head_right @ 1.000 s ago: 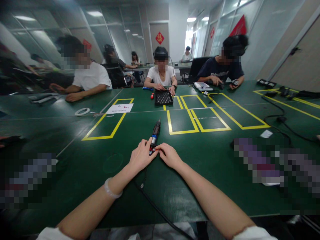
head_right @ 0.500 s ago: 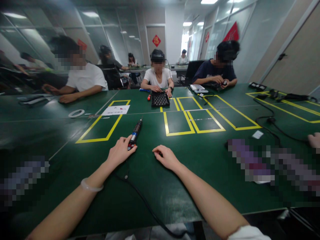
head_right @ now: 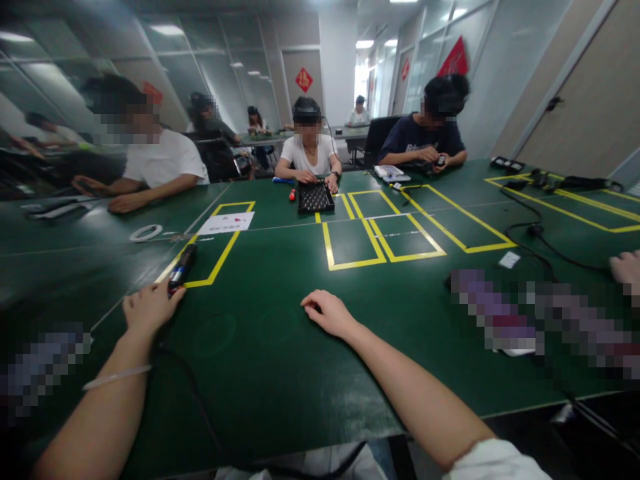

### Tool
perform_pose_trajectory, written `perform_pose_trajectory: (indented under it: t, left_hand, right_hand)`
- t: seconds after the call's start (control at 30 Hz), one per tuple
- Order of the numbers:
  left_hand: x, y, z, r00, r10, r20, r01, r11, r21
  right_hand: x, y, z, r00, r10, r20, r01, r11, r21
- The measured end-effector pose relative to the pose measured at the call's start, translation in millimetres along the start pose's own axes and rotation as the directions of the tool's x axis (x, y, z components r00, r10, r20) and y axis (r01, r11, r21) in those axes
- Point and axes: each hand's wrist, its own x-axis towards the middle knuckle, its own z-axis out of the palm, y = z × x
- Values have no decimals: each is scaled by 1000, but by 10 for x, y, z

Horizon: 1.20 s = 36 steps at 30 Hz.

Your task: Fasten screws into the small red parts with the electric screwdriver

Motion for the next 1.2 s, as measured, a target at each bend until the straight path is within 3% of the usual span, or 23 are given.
perform_pose_trajectory:
  t: [0.17,0.3,0.47,0.53,0.6,0.67,0.7,0.73,0.77,0.83,0.9,1.0,1.07,1.1,1.2]
  left_hand:
    - [-44,-127,33,995,-44,-92,40,998,-43]
    - [-64,-77,34,988,-44,-149,36,998,-55]
    - [-72,32,-43,963,-148,-226,128,987,-97]
    - [-91,148,-104,942,-167,-290,122,978,-167]
    - [-140,364,-176,949,-126,-289,29,947,-320]
    - [-237,687,-249,981,39,-191,-140,824,-550]
    - [-307,877,-285,975,185,-121,-217,705,-676]
    - [-390,1076,-320,935,351,-47,-254,571,-781]
    - [-483,1275,-355,865,501,17,-251,463,-850]
    - [-681,1631,-418,681,724,108,-199,325,-924]
    - [-855,1893,-463,558,817,147,-142,269,-953]
    - [-1008,2083,-459,438,879,190,-76,247,-966]
    - [-1037,2107,-406,404,891,209,-31,242,-970]
    - [-1038,2102,-368,415,884,214,-4,237,-971]
    - [-1023,2070,-246,508,831,227,89,211,-973]
  right_hand:
    - [1,8,3,1000,0,14,0,1000,-5]
    - [-5,20,-1,1000,-11,18,11,1000,-5]
    - [1,13,2,1000,-15,21,15,1000,0]
    - [10,-1,7,1000,-12,24,12,1000,3]
    - [19,-13,14,1000,-10,24,10,1000,6]
    - [24,-13,21,1000,-9,21,9,1000,14]
    - [24,-9,25,1000,-8,18,8,1000,21]
    - [21,-2,29,1000,-7,12,7,999,32]
    - [18,4,32,1000,-9,12,9,999,46]
    - [6,13,35,1000,10,-2,-10,995,96]
    - [-6,10,32,1000,13,6,-13,983,181]
    - [-14,-9,19,1000,4,26,-11,966,257]
    - [-11,-19,13,999,6,47,-19,962,274]
    - [-7,-20,12,998,12,57,-28,959,283]
    - [2,-14,11,998,48,48,-60,950,308]
